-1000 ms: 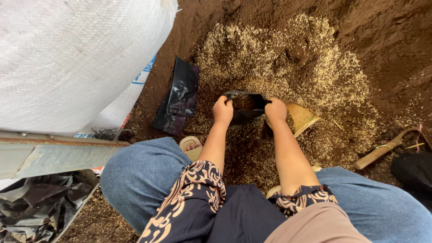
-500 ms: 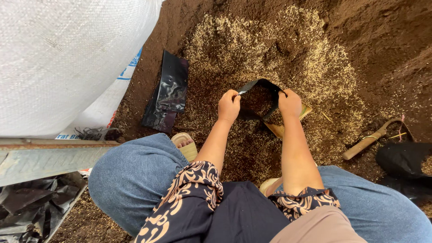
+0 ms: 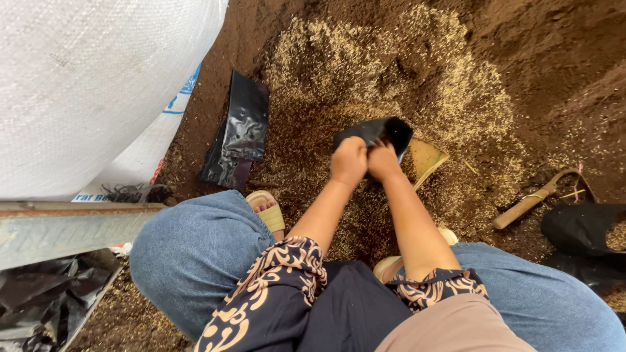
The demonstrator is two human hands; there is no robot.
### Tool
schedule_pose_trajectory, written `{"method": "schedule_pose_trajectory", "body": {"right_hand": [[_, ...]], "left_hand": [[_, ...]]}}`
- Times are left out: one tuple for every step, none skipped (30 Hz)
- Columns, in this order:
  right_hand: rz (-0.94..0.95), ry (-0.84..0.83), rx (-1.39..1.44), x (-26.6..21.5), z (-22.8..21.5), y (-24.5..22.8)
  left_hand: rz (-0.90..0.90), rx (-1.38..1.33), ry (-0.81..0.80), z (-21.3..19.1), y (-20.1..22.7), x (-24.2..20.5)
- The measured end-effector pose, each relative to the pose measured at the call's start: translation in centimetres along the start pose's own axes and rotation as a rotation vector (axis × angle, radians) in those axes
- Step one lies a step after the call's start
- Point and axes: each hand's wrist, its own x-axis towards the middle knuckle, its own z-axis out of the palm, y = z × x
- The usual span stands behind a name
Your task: The person scoops soil from a large pile using a small scoop and fills black plastic nursery bags. The person repeatedly scoops soil, pours it into the bags, and adjusts the bags to ensure they are filled.
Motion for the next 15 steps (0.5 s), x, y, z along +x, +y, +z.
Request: {"method": "schedule_pose_trajectory", "body": {"right_hand": [[0.0,0.077,-0.064,-0.9,1.5,1.1],[0.0,0.153,-0.128,-1.7,2.9,2.2],[0.002,0.236,-0.195,-2.0,3.8,3.0],[0.083,0.27,0.088,-1.9,4.5,3.5],[0.168,0.297,0.371,-2.3,5.1,3.9],[0.254,0.321,0.654,-2.7,5.6,4.0],[0.334,0.344,0.939,-2.6,5.7,3.9],[0.414,0.363,1.225,-2.5,5.7,3.6],[0.493,0.375,1.513,-2.2,5.7,3.1],[0.467,0.257,1.758,-1.8,5.6,2.5],[0.435,0.13,1.998,-1.4,5.6,2.0],[0.396,-0.011,2.233,-1.0,5.6,1.7],[0.286,0.005,1.846,-0.6,5.6,1.6],[0.18,0.018,1.457,-0.2,5.8,1.6],[0.076,0.031,1.069,0.4,6.1,1.6]], "left_hand": [[0.072,0.018,-0.042,0.8,0.5,-1.1],[0.144,0.035,-0.084,1.4,0.9,-2.1],[0.141,0.024,-0.12,1.9,1.3,-2.8],[0.138,0.012,-0.156,2.2,1.7,-3.4],[0.133,-0.003,-0.196,2.6,2.0,-3.9],[0.123,-0.017,-0.189,2.8,2.2,-4.2],[0.115,-0.029,-0.179,2.8,2.2,-4.1],[0.107,-0.04,-0.17,2.7,2.1,-3.8],[0.103,-0.037,-0.143,2.5,1.9,-3.4],[0.099,-0.035,-0.117,2.4,1.6,-3.0],[0.096,-0.032,-0.092,2.3,1.3,-2.7],[0.09,-0.024,-0.085,2.3,1.0,-2.4],[0.081,-0.016,-0.077,2.3,0.7,-2.2],[0.072,-0.007,-0.069,2.3,0.4,-2.0],[0.073,-0.004,-0.065,2.3,0.1,-1.9]]}}
